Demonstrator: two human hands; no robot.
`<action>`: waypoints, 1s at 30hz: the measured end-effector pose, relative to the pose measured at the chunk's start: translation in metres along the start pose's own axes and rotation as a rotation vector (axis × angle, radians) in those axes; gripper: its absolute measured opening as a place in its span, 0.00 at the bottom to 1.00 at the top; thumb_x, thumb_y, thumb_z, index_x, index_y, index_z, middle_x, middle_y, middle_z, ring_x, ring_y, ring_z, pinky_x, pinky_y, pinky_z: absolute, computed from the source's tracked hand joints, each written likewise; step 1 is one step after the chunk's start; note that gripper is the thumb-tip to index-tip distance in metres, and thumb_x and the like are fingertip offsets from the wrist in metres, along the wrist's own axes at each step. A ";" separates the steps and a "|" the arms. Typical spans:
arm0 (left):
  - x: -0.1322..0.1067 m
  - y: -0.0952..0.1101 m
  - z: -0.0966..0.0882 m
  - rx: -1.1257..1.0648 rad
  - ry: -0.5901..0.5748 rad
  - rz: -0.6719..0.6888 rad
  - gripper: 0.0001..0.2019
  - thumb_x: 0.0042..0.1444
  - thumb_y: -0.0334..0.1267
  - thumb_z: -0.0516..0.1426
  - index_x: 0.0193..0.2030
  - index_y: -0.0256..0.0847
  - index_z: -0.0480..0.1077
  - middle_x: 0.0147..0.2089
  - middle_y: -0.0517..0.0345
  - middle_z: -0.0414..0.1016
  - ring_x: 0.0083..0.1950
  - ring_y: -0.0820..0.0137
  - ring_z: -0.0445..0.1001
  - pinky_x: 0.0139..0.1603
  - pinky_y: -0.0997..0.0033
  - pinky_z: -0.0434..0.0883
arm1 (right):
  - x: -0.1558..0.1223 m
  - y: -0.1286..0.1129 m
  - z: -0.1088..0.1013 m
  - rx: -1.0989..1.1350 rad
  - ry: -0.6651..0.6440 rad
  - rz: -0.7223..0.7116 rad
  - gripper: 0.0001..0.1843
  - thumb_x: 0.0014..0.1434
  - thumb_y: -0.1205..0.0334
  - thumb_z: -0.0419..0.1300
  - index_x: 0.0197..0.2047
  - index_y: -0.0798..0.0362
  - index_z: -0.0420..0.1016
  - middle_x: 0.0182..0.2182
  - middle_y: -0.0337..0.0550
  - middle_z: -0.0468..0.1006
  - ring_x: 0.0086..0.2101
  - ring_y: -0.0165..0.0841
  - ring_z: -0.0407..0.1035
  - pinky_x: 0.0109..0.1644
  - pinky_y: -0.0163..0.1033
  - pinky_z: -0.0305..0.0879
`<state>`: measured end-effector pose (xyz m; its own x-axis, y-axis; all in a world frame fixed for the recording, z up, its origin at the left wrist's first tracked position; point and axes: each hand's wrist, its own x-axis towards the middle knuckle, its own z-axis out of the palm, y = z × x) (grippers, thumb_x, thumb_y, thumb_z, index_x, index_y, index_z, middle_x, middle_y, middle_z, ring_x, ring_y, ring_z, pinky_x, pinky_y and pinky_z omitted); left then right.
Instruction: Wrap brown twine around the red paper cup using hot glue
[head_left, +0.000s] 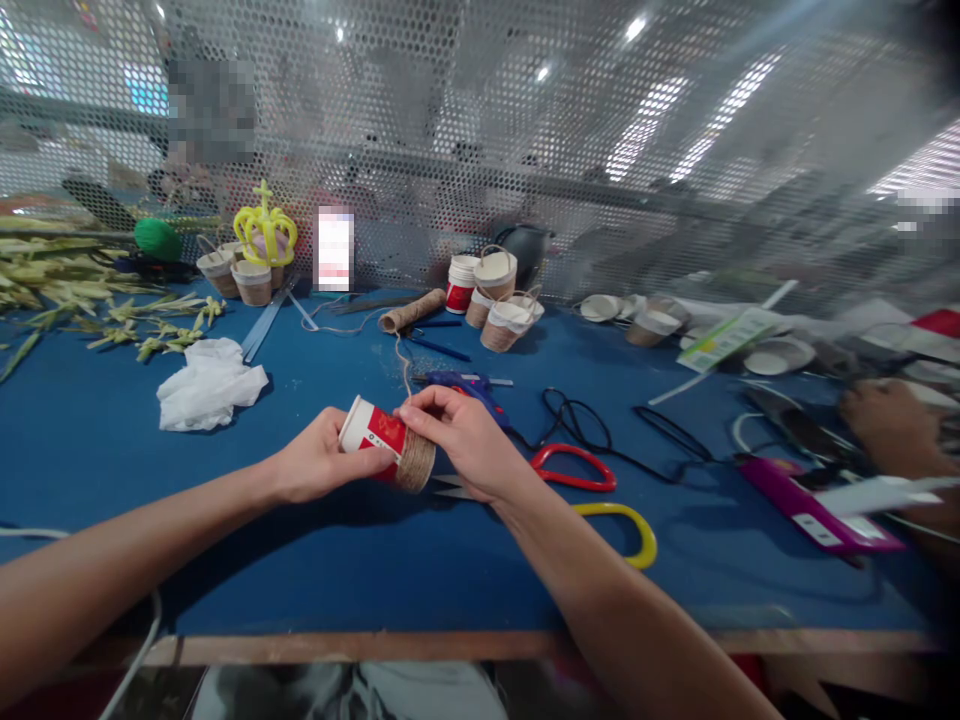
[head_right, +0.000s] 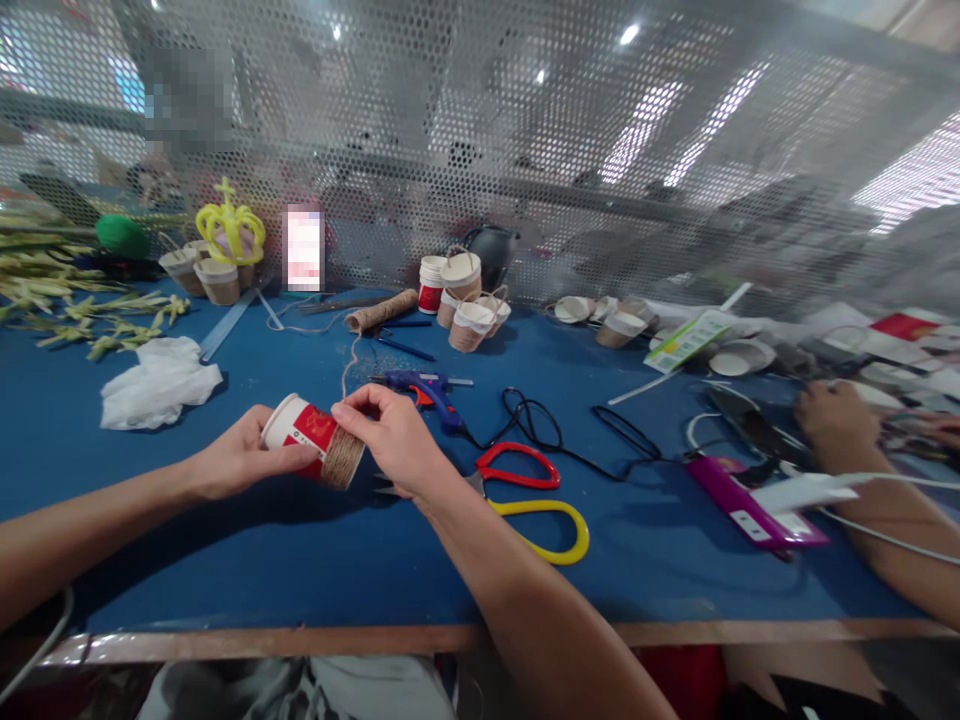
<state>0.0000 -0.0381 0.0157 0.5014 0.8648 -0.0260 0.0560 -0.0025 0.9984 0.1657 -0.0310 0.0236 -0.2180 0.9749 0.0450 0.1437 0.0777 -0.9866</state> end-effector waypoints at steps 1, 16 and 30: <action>0.000 0.000 0.000 -0.001 -0.002 0.003 0.11 0.40 0.40 0.59 0.20 0.33 0.64 0.17 0.65 0.60 0.20 0.81 0.54 0.19 0.81 0.55 | 0.000 0.000 0.000 -0.008 -0.002 0.004 0.10 0.46 0.57 0.60 0.26 0.55 0.67 0.25 0.37 0.70 0.27 0.27 0.63 0.35 0.36 0.60; 0.003 0.001 -0.004 -0.014 0.057 0.066 0.11 0.42 0.41 0.60 0.23 0.33 0.69 0.19 0.63 0.65 0.20 0.79 0.59 0.21 0.79 0.59 | -0.003 -0.020 -0.015 -0.249 -0.215 -0.023 0.17 0.51 0.54 0.57 0.43 0.52 0.70 0.40 0.45 0.74 0.39 0.36 0.68 0.41 0.42 0.64; 0.013 -0.004 -0.007 -0.197 0.194 -0.192 0.12 0.41 0.41 0.62 0.24 0.34 0.66 0.18 0.65 0.66 0.19 0.80 0.60 0.20 0.80 0.54 | -0.009 -0.004 0.000 -0.663 -0.208 -0.305 0.30 0.46 0.54 0.62 0.52 0.51 0.63 0.43 0.47 0.66 0.45 0.37 0.62 0.50 0.45 0.58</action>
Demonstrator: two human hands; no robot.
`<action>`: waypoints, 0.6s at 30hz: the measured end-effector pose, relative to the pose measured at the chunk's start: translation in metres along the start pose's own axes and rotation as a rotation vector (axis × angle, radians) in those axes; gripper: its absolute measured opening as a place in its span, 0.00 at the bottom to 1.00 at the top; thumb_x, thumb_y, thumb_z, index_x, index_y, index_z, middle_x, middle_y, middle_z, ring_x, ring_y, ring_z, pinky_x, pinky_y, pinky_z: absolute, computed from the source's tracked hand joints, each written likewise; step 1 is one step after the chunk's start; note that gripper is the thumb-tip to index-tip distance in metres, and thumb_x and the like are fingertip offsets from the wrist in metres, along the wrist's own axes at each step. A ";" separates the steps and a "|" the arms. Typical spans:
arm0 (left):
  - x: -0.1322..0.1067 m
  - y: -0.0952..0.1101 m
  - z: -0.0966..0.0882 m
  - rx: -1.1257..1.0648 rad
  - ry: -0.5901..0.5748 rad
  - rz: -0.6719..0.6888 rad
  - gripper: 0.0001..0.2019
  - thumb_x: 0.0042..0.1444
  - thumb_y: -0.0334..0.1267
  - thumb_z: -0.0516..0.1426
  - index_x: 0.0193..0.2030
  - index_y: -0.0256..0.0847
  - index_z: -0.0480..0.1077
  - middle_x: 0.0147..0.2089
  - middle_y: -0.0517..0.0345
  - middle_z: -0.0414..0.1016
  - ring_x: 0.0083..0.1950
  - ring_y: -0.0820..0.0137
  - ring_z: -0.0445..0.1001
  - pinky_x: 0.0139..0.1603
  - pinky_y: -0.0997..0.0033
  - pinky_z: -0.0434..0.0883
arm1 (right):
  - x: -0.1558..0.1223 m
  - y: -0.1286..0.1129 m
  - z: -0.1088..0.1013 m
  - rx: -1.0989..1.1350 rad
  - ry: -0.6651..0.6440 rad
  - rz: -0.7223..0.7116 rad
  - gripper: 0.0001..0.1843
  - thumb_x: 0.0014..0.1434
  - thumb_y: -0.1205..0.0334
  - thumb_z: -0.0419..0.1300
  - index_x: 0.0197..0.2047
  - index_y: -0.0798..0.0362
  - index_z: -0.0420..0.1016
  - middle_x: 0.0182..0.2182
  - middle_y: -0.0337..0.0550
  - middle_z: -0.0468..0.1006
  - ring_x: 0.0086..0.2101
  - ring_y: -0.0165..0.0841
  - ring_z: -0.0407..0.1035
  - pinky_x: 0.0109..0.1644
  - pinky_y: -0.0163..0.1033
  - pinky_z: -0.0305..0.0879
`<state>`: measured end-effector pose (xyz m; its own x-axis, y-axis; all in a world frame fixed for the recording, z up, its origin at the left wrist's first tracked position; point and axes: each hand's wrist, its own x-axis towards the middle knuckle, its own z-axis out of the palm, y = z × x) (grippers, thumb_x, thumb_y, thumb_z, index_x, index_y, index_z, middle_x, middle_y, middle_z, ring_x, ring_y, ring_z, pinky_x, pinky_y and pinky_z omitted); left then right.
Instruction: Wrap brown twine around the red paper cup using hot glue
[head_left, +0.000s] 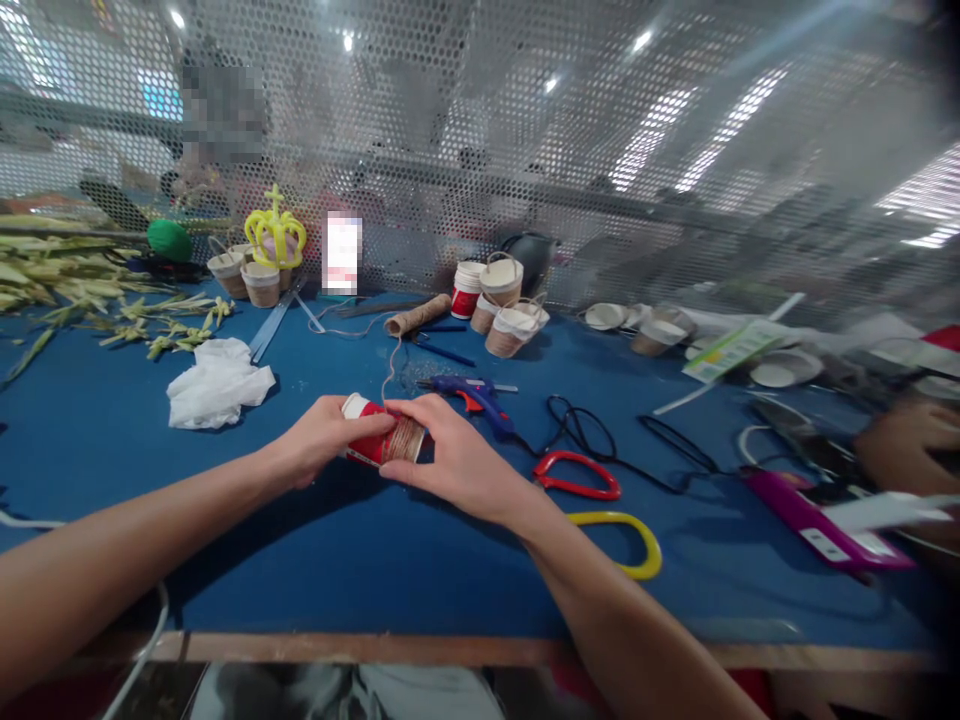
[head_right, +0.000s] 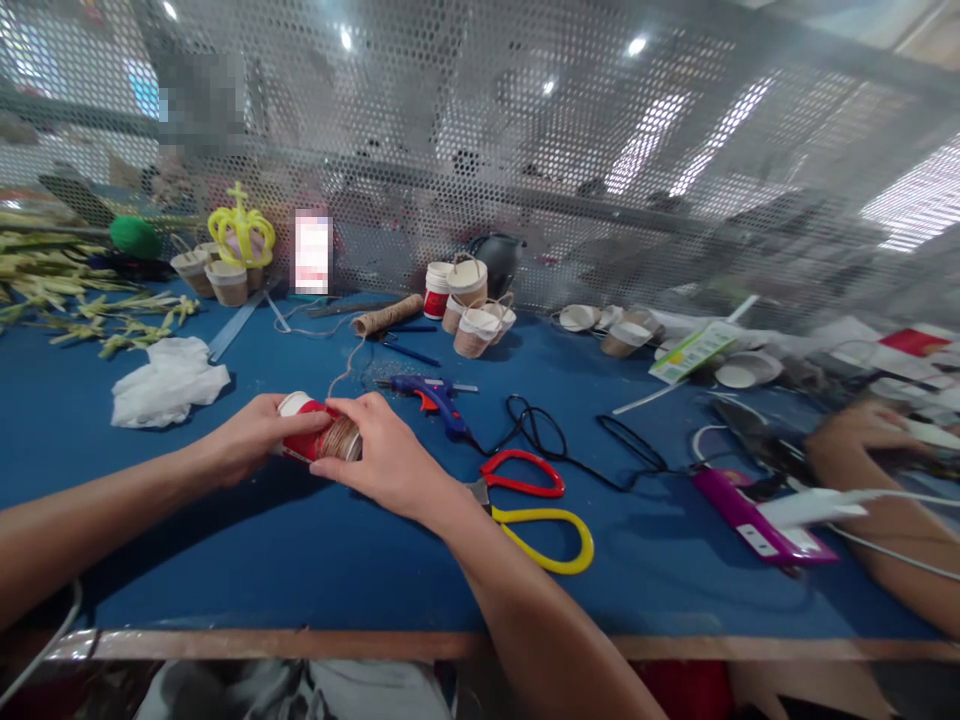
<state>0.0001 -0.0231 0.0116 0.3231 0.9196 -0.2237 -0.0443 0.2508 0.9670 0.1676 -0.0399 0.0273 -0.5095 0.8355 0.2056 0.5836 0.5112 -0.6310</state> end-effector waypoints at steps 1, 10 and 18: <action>-0.001 0.000 0.000 -0.010 -0.002 -0.006 0.12 0.41 0.41 0.61 0.23 0.34 0.66 0.18 0.65 0.66 0.19 0.80 0.60 0.21 0.80 0.55 | 0.001 0.001 0.000 0.006 0.009 0.011 0.30 0.45 0.54 0.63 0.52 0.52 0.63 0.44 0.48 0.66 0.46 0.37 0.62 0.50 0.45 0.58; 0.001 0.004 -0.004 0.112 0.038 0.035 0.13 0.43 0.44 0.59 0.26 0.33 0.68 0.20 0.61 0.69 0.20 0.77 0.63 0.23 0.77 0.57 | 0.009 0.018 -0.057 -0.241 0.397 0.393 0.14 0.54 0.57 0.54 0.40 0.57 0.69 0.35 0.48 0.75 0.35 0.35 0.69 0.40 0.39 0.63; 0.006 0.008 -0.007 0.144 0.067 -0.029 0.12 0.41 0.43 0.58 0.24 0.34 0.67 0.20 0.61 0.68 0.21 0.78 0.63 0.23 0.78 0.56 | 0.011 0.072 -0.056 -0.515 0.026 0.625 0.06 0.46 0.62 0.59 0.23 0.56 0.70 0.27 0.51 0.76 0.30 0.40 0.70 0.31 0.38 0.60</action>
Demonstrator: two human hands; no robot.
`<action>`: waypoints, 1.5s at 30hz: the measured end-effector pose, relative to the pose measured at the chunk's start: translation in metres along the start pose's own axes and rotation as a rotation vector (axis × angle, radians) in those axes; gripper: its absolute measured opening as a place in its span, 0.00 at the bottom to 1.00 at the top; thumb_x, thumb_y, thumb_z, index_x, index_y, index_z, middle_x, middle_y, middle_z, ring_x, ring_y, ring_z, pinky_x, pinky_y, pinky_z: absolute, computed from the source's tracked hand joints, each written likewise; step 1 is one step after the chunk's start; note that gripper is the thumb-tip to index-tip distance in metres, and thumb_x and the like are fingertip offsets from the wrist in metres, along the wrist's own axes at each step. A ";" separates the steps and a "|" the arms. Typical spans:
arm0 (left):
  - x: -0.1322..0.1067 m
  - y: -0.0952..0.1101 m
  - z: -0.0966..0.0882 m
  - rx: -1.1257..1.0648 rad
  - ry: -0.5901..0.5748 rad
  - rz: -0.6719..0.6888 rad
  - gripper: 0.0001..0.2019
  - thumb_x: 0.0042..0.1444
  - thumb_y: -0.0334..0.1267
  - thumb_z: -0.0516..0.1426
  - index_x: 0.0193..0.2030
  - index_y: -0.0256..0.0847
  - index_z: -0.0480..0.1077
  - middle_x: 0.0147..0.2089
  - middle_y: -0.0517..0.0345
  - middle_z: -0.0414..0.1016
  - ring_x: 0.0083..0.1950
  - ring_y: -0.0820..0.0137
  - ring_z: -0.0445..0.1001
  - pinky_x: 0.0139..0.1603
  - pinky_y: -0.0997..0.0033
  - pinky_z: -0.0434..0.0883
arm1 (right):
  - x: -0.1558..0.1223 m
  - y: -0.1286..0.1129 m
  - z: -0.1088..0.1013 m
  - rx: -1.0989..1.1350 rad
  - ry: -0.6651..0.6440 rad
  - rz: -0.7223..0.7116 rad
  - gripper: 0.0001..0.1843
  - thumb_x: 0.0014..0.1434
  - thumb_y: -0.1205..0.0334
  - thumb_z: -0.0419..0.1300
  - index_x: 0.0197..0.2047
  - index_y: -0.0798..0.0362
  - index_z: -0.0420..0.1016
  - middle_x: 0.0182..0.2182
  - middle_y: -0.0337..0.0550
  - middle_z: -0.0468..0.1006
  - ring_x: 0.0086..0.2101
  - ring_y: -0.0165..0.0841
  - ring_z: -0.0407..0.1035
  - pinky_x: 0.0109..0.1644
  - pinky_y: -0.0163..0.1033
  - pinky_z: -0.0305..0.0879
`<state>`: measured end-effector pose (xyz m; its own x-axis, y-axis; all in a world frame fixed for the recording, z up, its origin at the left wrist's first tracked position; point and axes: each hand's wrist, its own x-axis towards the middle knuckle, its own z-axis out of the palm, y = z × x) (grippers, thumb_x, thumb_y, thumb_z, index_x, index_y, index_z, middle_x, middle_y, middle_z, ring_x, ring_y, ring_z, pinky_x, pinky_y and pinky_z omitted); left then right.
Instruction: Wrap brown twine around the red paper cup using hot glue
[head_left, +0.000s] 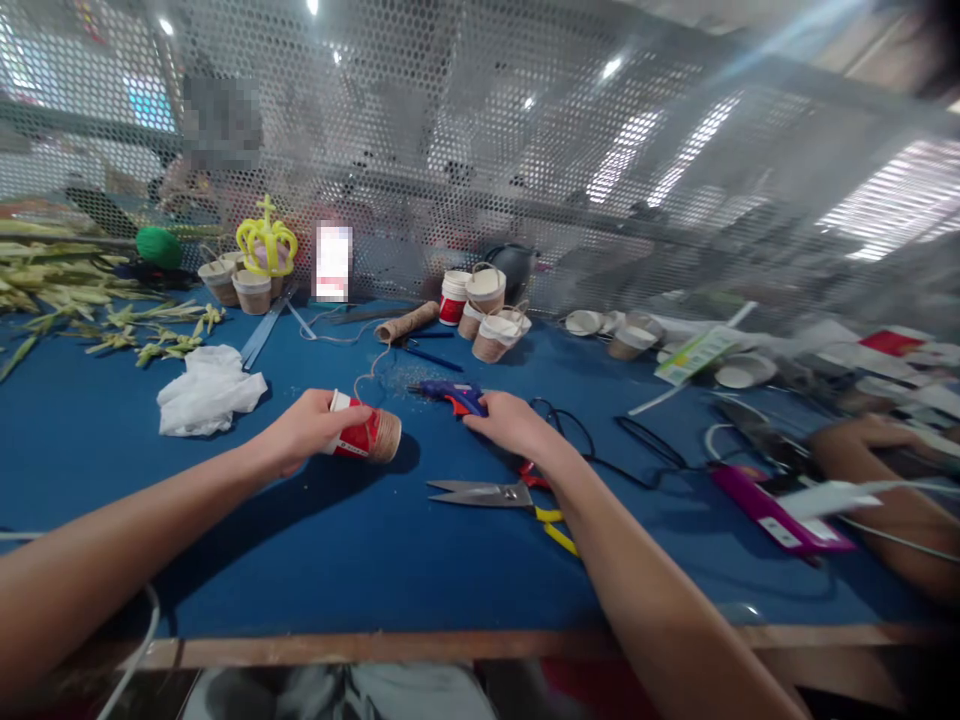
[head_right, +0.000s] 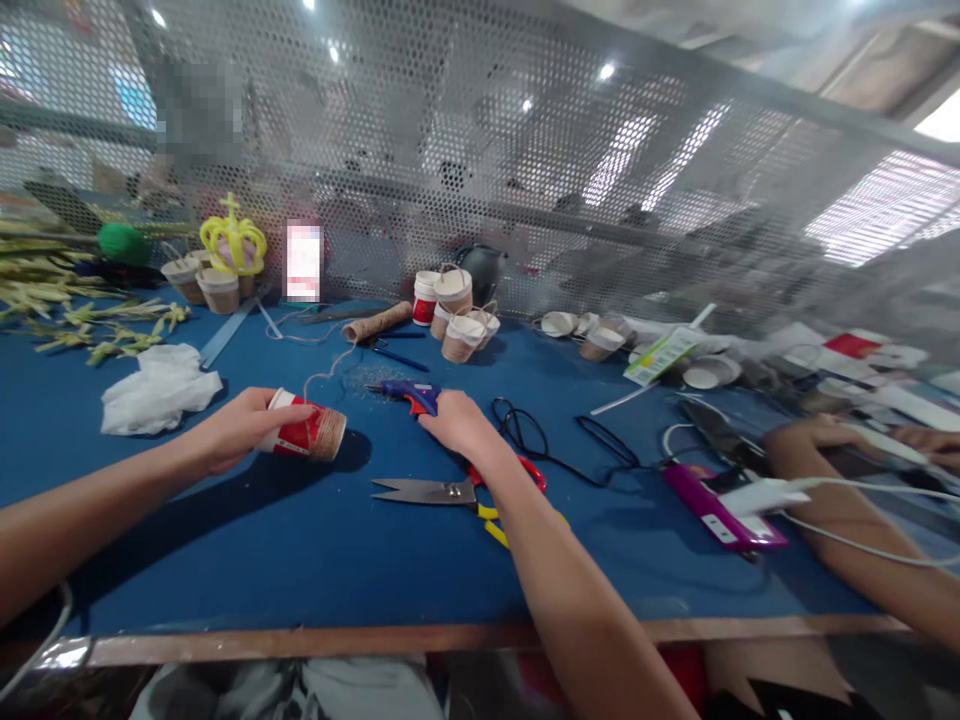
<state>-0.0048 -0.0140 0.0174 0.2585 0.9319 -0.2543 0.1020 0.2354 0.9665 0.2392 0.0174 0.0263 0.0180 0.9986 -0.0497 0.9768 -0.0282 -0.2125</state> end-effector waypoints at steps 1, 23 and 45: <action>0.000 0.001 0.000 -0.007 0.006 -0.012 0.11 0.41 0.42 0.58 0.24 0.34 0.66 0.20 0.62 0.68 0.21 0.78 0.63 0.23 0.78 0.56 | 0.003 0.002 0.006 0.009 0.003 0.005 0.05 0.45 0.63 0.59 0.23 0.56 0.70 0.28 0.52 0.76 0.31 0.41 0.70 0.31 0.38 0.60; 0.009 0.006 -0.011 0.046 0.103 -0.052 0.08 0.43 0.39 0.55 0.23 0.35 0.66 0.20 0.61 0.68 0.21 0.76 0.63 0.23 0.77 0.58 | -0.074 -0.042 -0.004 0.606 -0.028 -0.357 0.11 0.52 0.59 0.53 0.28 0.57 0.71 0.14 0.37 0.68 0.17 0.28 0.64 0.22 0.33 0.63; 0.010 0.009 -0.008 0.039 0.115 -0.057 0.07 0.43 0.36 0.54 0.20 0.37 0.67 0.19 0.58 0.70 0.19 0.74 0.64 0.21 0.76 0.58 | -0.083 -0.046 0.003 0.306 0.093 -0.514 0.06 0.54 0.66 0.52 0.26 0.51 0.62 0.22 0.36 0.69 0.23 0.28 0.62 0.27 0.32 0.56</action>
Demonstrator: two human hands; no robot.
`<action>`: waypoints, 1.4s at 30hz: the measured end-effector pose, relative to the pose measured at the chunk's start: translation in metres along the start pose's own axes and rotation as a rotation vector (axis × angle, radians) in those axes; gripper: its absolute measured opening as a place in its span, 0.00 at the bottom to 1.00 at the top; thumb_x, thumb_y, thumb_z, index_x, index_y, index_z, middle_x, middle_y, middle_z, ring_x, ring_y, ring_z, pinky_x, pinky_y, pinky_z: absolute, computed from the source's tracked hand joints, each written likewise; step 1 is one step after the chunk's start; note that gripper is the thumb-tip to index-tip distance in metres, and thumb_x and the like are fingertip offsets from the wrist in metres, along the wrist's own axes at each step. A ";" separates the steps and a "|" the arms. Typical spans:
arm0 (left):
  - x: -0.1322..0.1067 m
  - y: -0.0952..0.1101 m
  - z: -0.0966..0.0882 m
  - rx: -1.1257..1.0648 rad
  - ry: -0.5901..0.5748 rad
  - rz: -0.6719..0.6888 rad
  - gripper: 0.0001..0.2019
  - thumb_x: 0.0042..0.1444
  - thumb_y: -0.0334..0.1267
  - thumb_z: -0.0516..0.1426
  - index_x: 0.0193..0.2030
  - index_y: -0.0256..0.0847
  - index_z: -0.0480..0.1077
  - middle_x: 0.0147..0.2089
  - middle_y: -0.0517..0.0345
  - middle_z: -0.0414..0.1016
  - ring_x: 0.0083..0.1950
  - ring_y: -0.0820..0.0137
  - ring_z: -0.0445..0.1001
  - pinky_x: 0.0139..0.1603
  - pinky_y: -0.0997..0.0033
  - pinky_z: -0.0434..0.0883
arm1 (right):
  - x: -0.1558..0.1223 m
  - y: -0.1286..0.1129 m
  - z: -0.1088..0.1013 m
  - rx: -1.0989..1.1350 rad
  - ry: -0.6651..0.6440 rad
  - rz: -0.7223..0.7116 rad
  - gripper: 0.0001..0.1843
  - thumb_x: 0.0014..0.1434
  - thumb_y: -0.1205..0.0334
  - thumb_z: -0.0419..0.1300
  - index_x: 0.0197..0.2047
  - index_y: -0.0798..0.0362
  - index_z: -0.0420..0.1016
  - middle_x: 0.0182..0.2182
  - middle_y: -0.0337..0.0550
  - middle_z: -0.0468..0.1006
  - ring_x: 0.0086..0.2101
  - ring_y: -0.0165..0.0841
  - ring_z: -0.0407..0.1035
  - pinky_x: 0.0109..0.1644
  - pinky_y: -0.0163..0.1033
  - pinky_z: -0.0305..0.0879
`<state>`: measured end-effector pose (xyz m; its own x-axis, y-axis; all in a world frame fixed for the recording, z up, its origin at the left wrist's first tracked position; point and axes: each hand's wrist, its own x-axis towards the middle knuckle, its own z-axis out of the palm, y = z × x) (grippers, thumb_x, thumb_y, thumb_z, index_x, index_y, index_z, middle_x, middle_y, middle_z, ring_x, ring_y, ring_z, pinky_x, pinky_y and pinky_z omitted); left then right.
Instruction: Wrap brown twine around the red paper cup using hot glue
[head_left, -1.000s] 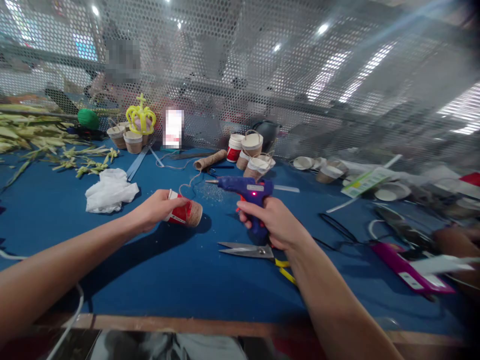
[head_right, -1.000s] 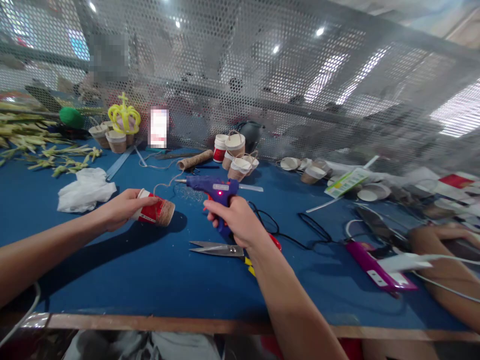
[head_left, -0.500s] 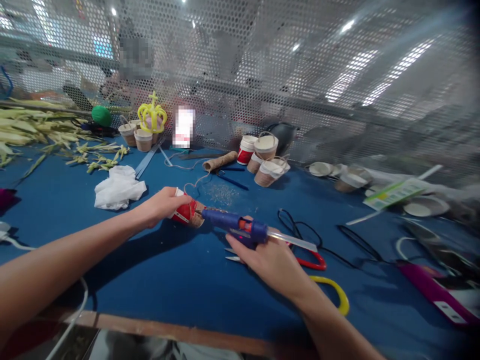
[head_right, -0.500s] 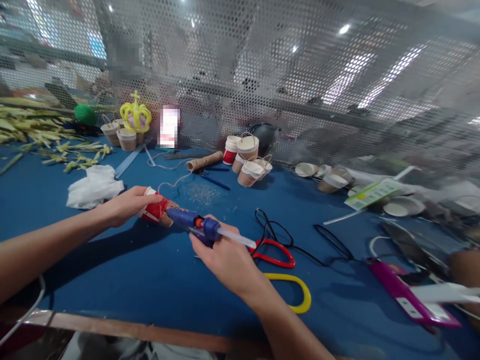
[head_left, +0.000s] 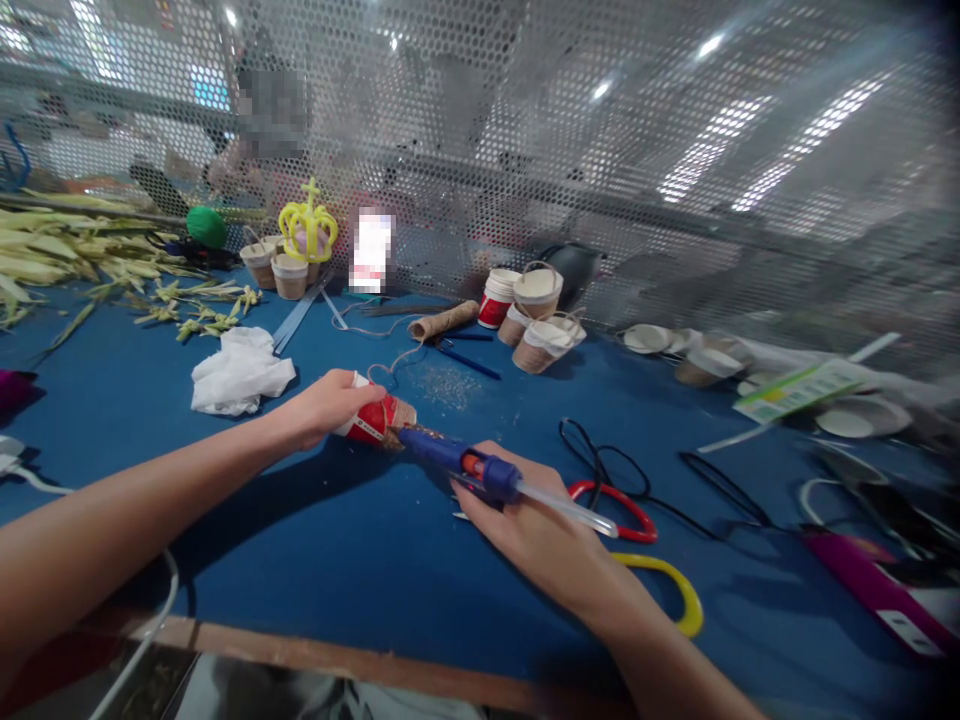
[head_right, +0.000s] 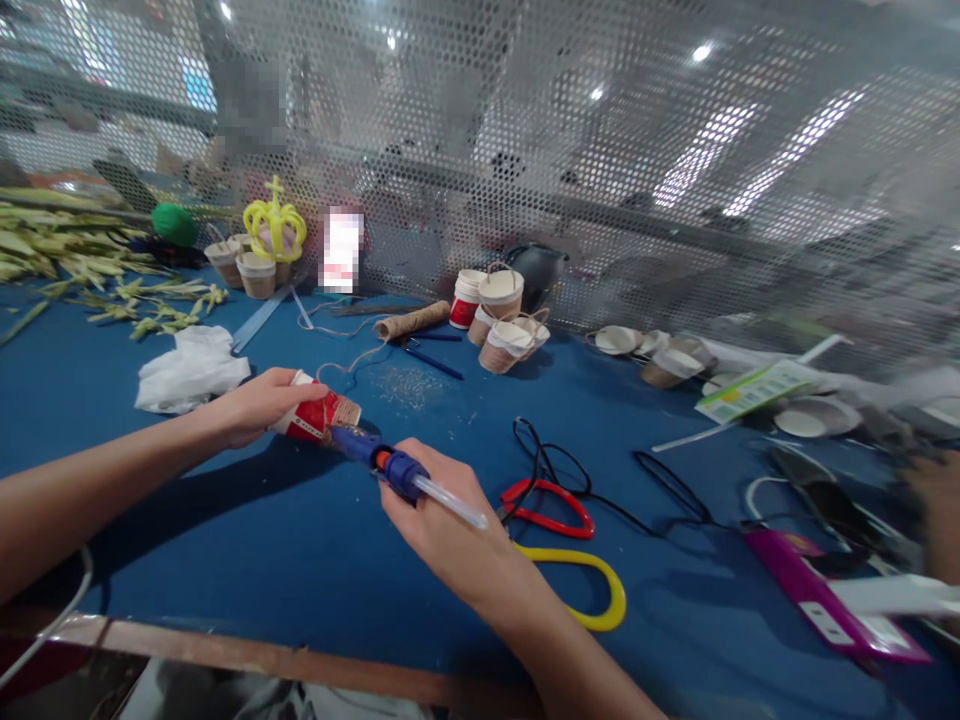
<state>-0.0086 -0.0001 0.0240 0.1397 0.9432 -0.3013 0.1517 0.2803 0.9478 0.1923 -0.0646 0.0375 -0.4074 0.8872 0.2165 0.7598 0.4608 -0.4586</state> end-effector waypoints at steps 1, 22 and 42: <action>0.000 0.000 0.000 -0.001 -0.006 0.003 0.07 0.43 0.36 0.54 0.20 0.36 0.67 0.19 0.58 0.70 0.19 0.74 0.64 0.21 0.76 0.58 | 0.000 0.001 0.000 -0.004 0.001 -0.002 0.06 0.54 0.66 0.52 0.26 0.51 0.62 0.22 0.36 0.69 0.23 0.28 0.62 0.27 0.32 0.56; -0.001 0.001 0.001 -0.023 0.000 -0.013 0.08 0.45 0.35 0.54 0.19 0.37 0.65 0.18 0.59 0.68 0.19 0.75 0.64 0.21 0.76 0.58 | -0.001 -0.002 -0.003 -0.009 -0.059 0.001 0.06 0.53 0.69 0.51 0.27 0.52 0.64 0.23 0.36 0.69 0.23 0.27 0.61 0.27 0.32 0.56; -0.002 -0.001 0.000 -0.026 -0.024 0.012 0.08 0.44 0.37 0.54 0.20 0.37 0.67 0.19 0.58 0.71 0.20 0.74 0.65 0.22 0.76 0.59 | 0.000 -0.002 -0.001 -0.015 0.021 -0.006 0.07 0.52 0.68 0.51 0.24 0.51 0.62 0.21 0.35 0.68 0.22 0.27 0.61 0.27 0.32 0.57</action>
<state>-0.0087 -0.0024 0.0235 0.1645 0.9423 -0.2915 0.1240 0.2734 0.9539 0.1912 -0.0654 0.0394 -0.4013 0.8846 0.2376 0.7652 0.4663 -0.4439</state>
